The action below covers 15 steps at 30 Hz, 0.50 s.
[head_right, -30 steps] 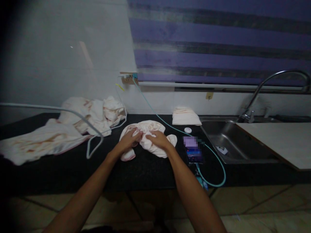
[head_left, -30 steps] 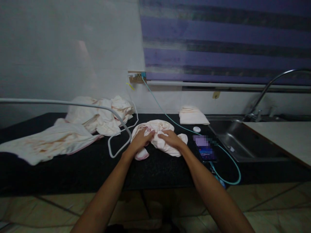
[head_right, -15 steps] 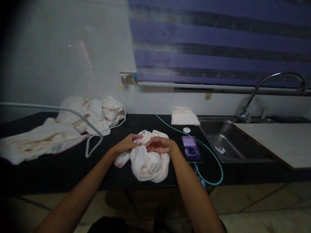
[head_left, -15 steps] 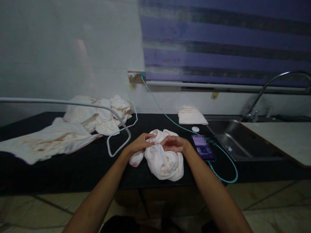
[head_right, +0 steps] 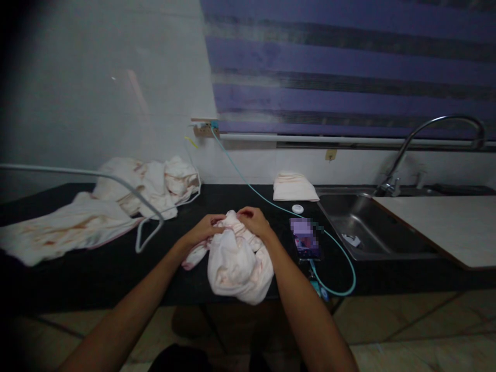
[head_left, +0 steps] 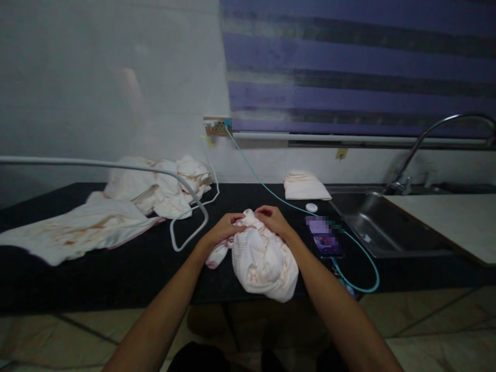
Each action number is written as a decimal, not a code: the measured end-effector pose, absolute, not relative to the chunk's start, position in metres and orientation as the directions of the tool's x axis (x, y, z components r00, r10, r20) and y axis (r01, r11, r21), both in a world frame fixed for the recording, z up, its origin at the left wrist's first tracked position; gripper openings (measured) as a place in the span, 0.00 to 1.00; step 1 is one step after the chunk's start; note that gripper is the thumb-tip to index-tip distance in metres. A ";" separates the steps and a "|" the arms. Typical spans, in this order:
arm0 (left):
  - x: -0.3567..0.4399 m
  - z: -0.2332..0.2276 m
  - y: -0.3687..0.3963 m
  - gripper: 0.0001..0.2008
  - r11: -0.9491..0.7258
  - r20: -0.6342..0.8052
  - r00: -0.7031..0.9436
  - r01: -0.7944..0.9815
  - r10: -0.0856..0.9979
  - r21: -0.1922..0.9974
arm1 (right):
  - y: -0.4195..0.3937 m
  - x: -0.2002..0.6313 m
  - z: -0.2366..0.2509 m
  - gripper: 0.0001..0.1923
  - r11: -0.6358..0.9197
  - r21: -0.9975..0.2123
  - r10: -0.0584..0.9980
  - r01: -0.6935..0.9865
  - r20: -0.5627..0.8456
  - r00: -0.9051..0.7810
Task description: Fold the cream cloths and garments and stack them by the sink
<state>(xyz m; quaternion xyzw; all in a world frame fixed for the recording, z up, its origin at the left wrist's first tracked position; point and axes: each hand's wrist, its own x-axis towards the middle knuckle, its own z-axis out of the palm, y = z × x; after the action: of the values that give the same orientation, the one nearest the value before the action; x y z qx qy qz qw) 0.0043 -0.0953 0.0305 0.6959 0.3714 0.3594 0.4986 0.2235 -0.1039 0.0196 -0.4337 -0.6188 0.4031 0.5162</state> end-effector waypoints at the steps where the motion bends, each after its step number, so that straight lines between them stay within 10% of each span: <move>1: 0.005 0.029 -0.095 0.26 -0.221 0.130 0.451 0.156 0.883 0.963 | -0.103 0.222 0.016 0.07 0.351 -0.915 0.936 0.200 0.340 -0.086; 15: 0.009 0.025 -0.083 0.22 -0.233 0.191 0.364 0.077 0.912 0.969 | -0.106 0.219 0.006 0.23 0.568 -0.662 0.822 0.489 0.489 -0.293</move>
<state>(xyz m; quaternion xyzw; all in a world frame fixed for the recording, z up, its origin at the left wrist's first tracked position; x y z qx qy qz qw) 0.0088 -0.0835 0.0245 0.6620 0.3733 0.4225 0.4939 0.2191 -0.1057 0.0057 -0.4207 -0.7792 0.1978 0.4203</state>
